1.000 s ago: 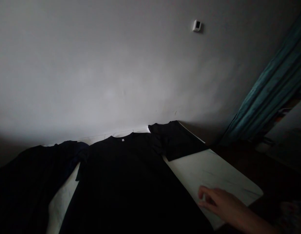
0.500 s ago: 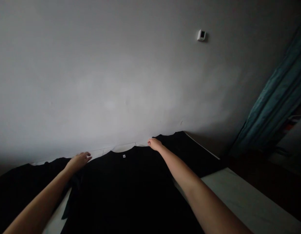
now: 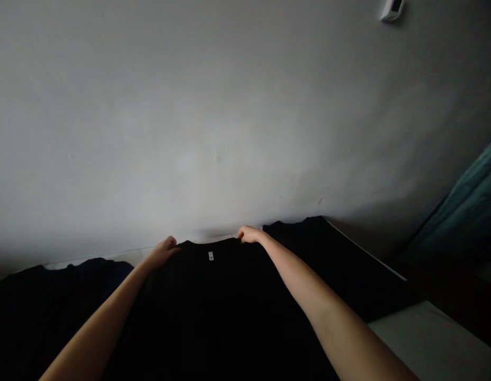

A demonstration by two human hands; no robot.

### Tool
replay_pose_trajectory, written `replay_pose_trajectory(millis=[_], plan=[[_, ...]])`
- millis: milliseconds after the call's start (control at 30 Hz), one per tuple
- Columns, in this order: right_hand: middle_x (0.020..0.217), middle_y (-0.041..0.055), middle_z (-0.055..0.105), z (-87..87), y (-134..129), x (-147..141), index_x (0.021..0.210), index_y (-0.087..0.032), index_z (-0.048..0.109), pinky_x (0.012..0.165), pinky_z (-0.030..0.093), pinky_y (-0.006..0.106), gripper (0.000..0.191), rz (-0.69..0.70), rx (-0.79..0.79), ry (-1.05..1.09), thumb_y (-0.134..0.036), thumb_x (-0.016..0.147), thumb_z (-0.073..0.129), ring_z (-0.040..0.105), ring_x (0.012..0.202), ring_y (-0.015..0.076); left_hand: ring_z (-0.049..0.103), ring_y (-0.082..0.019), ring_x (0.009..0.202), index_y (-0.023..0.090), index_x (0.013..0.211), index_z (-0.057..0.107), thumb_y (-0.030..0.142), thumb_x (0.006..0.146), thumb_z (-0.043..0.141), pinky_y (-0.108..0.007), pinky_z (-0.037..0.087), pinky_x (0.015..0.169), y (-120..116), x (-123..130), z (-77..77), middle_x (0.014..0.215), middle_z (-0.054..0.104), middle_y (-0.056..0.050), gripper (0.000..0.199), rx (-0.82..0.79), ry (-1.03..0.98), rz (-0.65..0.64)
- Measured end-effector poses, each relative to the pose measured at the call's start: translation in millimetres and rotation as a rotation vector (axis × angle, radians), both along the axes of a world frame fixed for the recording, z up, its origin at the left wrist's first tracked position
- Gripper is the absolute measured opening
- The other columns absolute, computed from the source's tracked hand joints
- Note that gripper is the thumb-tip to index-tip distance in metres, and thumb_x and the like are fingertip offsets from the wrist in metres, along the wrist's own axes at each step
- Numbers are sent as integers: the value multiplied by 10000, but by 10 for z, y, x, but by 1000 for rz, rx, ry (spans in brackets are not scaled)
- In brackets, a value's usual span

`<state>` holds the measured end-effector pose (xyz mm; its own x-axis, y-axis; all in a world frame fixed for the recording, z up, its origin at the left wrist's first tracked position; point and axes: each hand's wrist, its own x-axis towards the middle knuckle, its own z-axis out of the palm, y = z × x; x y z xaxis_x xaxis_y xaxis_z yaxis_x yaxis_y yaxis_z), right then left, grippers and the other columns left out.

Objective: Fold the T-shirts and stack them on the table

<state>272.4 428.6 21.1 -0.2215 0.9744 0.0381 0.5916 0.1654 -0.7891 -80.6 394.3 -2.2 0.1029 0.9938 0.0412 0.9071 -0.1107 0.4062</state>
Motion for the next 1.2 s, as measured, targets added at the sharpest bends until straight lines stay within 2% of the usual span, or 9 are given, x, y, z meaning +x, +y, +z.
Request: replay_pose_trajectory(millis=[167,333,467,600,767,900,1033,1133,1200], plan=[[680,-19,685,-89,-23,-47,700,-154,703,687,395,218,167,-63,-33,-274,-2,681,635,605,709,136,597,-199,842,234,852,480,305,780,500,-291,451,769,-60,150,-45,882,646,-28,103,93,32,28],[1062,45,702,-222,-86,-25,1048,-191,654,748,407,226,259,-184,44,-403,-103,805,646,622,920,154,615,-198,903,233,890,504,219,803,495,-290,456,812,-129,284,-98,960,653,-41,88,151,94,76],[1088,53,695,-160,-169,12,1042,-207,659,829,413,262,194,-207,107,-484,-137,905,542,610,993,170,621,-239,953,221,974,569,161,846,434,-352,459,842,-264,343,40,990,666,-75,196,185,186,138],[1262,172,611,-77,-454,-300,1145,-165,648,993,348,401,334,-246,200,-566,-91,936,398,519,1189,268,525,-329,1153,158,1139,602,86,865,319,-484,381,972,-531,756,116,1182,617,-180,401,293,292,203],[1593,177,245,-291,-930,-615,1492,-143,360,1133,179,555,563,-63,212,-565,-395,989,387,227,1451,336,372,-350,1382,117,1416,447,312,926,382,-524,291,1111,-896,1260,-226,1497,442,-195,532,313,331,111],[1626,104,141,-438,-1009,-217,1556,-187,228,1183,67,518,701,64,137,-591,-586,983,278,124,1493,291,253,-331,1466,261,1476,393,428,945,343,-563,246,1143,-1095,901,-405,1578,348,-85,558,178,329,-80],[1611,142,178,-349,-914,80,1537,-126,278,1177,88,508,692,-95,50,-689,-550,990,302,150,1486,302,359,-339,1416,353,1387,507,450,909,450,-518,350,1090,-1107,529,-195,1525,446,-48,491,93,321,-44],[1488,187,444,-190,-804,-104,1398,-98,515,1157,141,482,528,-111,159,-691,-412,999,370,313,1421,328,594,-319,1183,251,1234,643,399,918,448,-436,467,953,-908,653,86,1304,639,-116,399,50,332,33],[1328,137,618,-73,-693,-335,1263,-156,639,1114,241,390,400,-70,224,-669,-303,999,377,479,1304,277,632,-292,1087,214,1160,667,335,953,369,-413,472,913,-692,844,233,1187,684,-127,382,91,333,59]])
